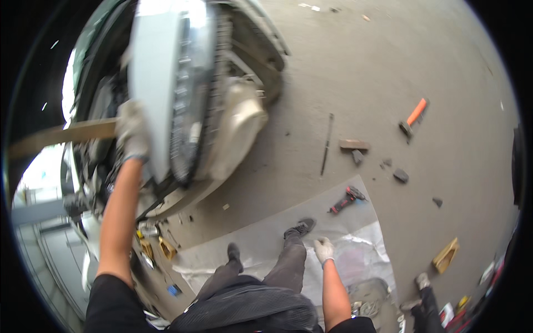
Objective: The person uses a cordless impact driver to remove fasteners from the front end of a white car with its hood open. They then walk to a tool cart, retrieve a screwdriver, and return to the car to continue working on the front bumper area.
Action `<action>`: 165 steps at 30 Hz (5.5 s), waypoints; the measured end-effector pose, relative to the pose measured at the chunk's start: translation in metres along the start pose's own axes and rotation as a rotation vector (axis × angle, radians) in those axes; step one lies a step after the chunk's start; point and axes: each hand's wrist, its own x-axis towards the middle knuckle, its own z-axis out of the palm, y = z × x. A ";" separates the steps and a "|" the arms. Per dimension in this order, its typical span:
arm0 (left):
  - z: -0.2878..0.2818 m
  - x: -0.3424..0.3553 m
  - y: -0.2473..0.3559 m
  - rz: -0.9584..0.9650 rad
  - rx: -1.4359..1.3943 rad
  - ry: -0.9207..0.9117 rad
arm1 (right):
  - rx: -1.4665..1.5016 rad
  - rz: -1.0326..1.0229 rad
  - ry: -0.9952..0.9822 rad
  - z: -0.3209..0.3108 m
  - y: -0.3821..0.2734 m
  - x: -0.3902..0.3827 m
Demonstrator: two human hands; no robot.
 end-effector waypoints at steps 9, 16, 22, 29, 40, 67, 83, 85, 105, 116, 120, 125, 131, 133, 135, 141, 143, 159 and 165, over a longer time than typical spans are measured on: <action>-0.029 -0.005 -0.009 -0.178 -0.182 -0.028 | -0.553 -0.046 0.110 -0.089 -0.044 -0.075; -0.092 -0.134 -0.003 0.231 -0.515 -0.275 | -0.442 -0.223 0.348 -0.123 -0.116 -0.183; -0.283 -0.270 -0.094 0.365 -1.492 -1.697 | -0.028 -0.126 0.183 -0.035 -0.090 -0.241; -0.321 -0.304 -0.194 0.668 -1.451 -1.824 | -0.326 -0.190 -0.018 0.091 -0.148 -0.262; -0.357 -0.289 -0.348 0.369 -0.898 -1.782 | -0.699 -0.825 0.112 0.191 -0.408 -0.336; -0.157 -0.272 0.010 0.296 -1.130 -0.819 | 0.299 -0.116 -0.197 -0.103 -0.208 -0.269; -0.075 -0.152 0.165 0.919 -0.762 -1.059 | 0.012 0.197 0.791 -0.159 -0.188 -0.199; -0.039 -0.147 0.170 0.963 -0.773 -1.175 | 0.048 0.612 0.535 -0.117 -0.080 -0.225; 0.183 -0.106 0.309 1.232 0.128 -1.392 | 0.633 0.721 0.275 -0.066 0.018 -0.135; -0.029 -0.172 0.720 0.831 -0.557 -1.416 | 0.554 0.554 0.956 -0.594 0.180 -0.132; 0.018 -0.190 0.806 0.722 -0.552 -1.445 | 0.512 0.378 1.124 -0.692 0.185 -0.079; 0.121 -0.191 0.873 0.739 -0.039 -1.643 | 0.530 0.439 0.847 -0.733 0.182 -0.033; 0.114 -0.137 1.115 0.888 0.161 -1.565 | 0.441 0.708 0.877 -0.723 0.227 -0.052; 0.144 -0.109 1.203 0.857 0.079 -1.379 | 0.618 0.781 0.815 -0.802 0.236 -0.040; 0.131 -0.085 1.317 1.093 -0.019 -1.106 | 0.744 0.794 0.835 -0.851 0.238 -0.033; 0.018 -0.147 1.595 1.062 -0.605 -1.297 | 0.118 0.825 1.141 -0.742 0.283 0.071; -0.017 -0.164 1.662 1.176 -0.686 -1.186 | 0.920 0.652 0.368 -0.846 0.299 0.102; -0.119 -0.356 1.886 1.085 0.106 -1.527 | 0.747 0.788 1.069 -1.494 0.557 -0.057; -0.088 -0.458 2.074 1.408 0.215 -1.410 | 1.003 0.699 0.723 -1.504 0.629 -0.044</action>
